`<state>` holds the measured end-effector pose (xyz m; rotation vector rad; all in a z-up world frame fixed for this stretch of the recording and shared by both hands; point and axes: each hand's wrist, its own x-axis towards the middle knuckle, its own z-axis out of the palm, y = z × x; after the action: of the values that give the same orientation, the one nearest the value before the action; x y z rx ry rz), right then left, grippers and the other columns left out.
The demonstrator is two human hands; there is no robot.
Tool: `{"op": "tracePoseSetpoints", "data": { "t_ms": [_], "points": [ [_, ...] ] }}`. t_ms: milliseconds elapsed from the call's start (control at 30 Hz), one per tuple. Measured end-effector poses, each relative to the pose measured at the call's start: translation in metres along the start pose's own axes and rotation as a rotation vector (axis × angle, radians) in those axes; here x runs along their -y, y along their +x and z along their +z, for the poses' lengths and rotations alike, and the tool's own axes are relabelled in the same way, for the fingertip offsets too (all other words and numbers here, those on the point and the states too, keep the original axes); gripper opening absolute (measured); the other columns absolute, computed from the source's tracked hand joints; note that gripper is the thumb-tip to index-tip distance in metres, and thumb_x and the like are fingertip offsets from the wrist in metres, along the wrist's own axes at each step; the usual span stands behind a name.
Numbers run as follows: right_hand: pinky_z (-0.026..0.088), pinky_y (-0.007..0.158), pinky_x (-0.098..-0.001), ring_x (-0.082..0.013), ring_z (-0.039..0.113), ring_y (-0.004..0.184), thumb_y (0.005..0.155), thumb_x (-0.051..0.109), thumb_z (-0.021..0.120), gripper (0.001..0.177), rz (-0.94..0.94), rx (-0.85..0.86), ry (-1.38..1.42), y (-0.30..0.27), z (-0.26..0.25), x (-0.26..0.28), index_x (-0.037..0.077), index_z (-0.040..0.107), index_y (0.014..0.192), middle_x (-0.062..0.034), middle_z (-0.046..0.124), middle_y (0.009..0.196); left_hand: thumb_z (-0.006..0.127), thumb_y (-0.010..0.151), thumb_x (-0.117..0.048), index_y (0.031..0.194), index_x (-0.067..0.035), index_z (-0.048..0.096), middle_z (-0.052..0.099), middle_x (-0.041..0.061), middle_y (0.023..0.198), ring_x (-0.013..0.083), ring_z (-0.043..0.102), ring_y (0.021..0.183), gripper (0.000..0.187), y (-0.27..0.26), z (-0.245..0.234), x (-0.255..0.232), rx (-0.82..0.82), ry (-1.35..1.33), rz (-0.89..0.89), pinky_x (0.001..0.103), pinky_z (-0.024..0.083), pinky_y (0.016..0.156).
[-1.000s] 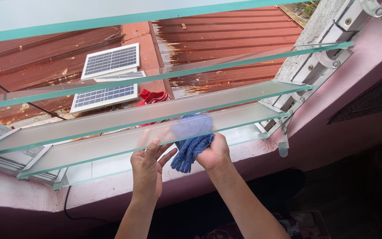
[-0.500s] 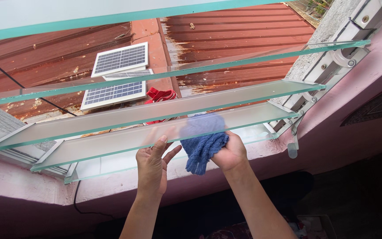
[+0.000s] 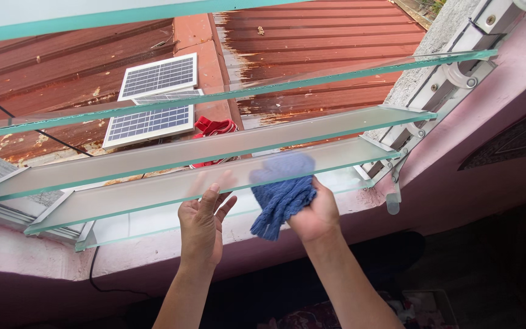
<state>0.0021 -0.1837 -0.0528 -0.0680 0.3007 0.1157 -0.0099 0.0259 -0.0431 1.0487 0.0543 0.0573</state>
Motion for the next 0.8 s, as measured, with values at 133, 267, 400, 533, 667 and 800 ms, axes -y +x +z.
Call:
{"op": "tracePoseSetpoints", "data": {
  "t_ms": [133, 267, 400, 533, 667, 800],
  "points": [
    [0.038, 0.116, -0.0521, -0.0373, 0.05, 0.135, 0.108, 0.024, 0.027, 0.051, 0.129, 0.038, 0.025, 0.008, 0.01, -0.065, -0.008, 0.043, 0.145, -0.0258, 0.049, 0.147, 0.077, 0.09, -0.031, 0.109, 0.005, 0.066, 0.072, 0.018, 0.101, 0.026, 0.07, 0.1, 0.043, 0.0, -0.006, -0.001, -0.01, -0.003, -0.04, 0.048, 0.055, 0.097],
    [0.038, 0.116, -0.0508, -0.0372, 0.05, 0.135, 0.109, 0.026, 0.029, 0.053, 0.26, 0.064, 0.072, 0.005, 0.018, -0.057, -0.01, 0.042, 0.146, -0.0272, 0.048, 0.149, 0.071, 0.087, -0.043, 0.117, 0.005, 0.062, 0.072, 0.018, 0.105, 0.0229, 0.07, 0.102, 0.057, -0.004, -0.011, -0.024, -0.042, -0.042, -0.153, 0.053, 0.057, 0.095],
    [0.035, 0.116, -0.0555, -0.0401, 0.048, 0.137, 0.106, 0.026, 0.029, 0.054, 0.242, 0.042, 0.019, -0.04, 0.017, -0.021, -0.008, 0.041, 0.146, -0.0291, 0.047, 0.149, 0.063, 0.084, -0.053, 0.122, 0.002, 0.056, 0.073, 0.022, 0.105, 0.0253, 0.075, 0.104, 0.067, -0.012, -0.033, -0.058, -0.14, -0.146, -0.074, 0.056, 0.063, 0.088],
    [0.035, 0.116, -0.0563, -0.0421, 0.047, 0.138, 0.107, 0.023, 0.028, 0.054, 0.192, 0.016, 0.055, -0.024, 0.024, -0.036, -0.011, 0.04, 0.147, -0.0313, 0.046, 0.15, 0.068, 0.094, -0.034, 0.115, 0.004, 0.057, 0.07, 0.02, 0.103, 0.0269, 0.071, 0.103, 0.045, -0.006, -0.057, -0.064, -0.172, -0.144, 0.043, 0.055, 0.064, 0.092],
    [0.036, 0.115, -0.0575, -0.0422, 0.048, 0.136, 0.105, 0.018, 0.027, 0.051, 0.252, 0.01, 0.084, 0.017, 0.037, -0.089, -0.009, 0.044, 0.145, -0.0298, 0.05, 0.147, 0.067, 0.095, -0.025, 0.103, 0.004, 0.063, 0.073, 0.019, 0.099, 0.0275, 0.073, 0.097, 0.03, -0.001, -0.064, -0.063, -0.144, -0.14, 0.071, 0.051, 0.063, 0.094],
    [0.038, 0.115, -0.052, -0.0353, 0.049, 0.134, 0.11, 0.03, 0.036, 0.048, 0.276, 0.067, -0.04, 0.044, 0.038, -0.13, -0.004, 0.045, 0.143, -0.0222, 0.05, 0.146, 0.069, 0.092, -0.023, 0.095, 0.0, 0.066, 0.073, 0.015, 0.096, 0.0214, 0.074, 0.095, 0.024, 0.005, -0.077, -0.057, -0.148, -0.088, 0.083, 0.046, 0.062, 0.097]
  ]
}}
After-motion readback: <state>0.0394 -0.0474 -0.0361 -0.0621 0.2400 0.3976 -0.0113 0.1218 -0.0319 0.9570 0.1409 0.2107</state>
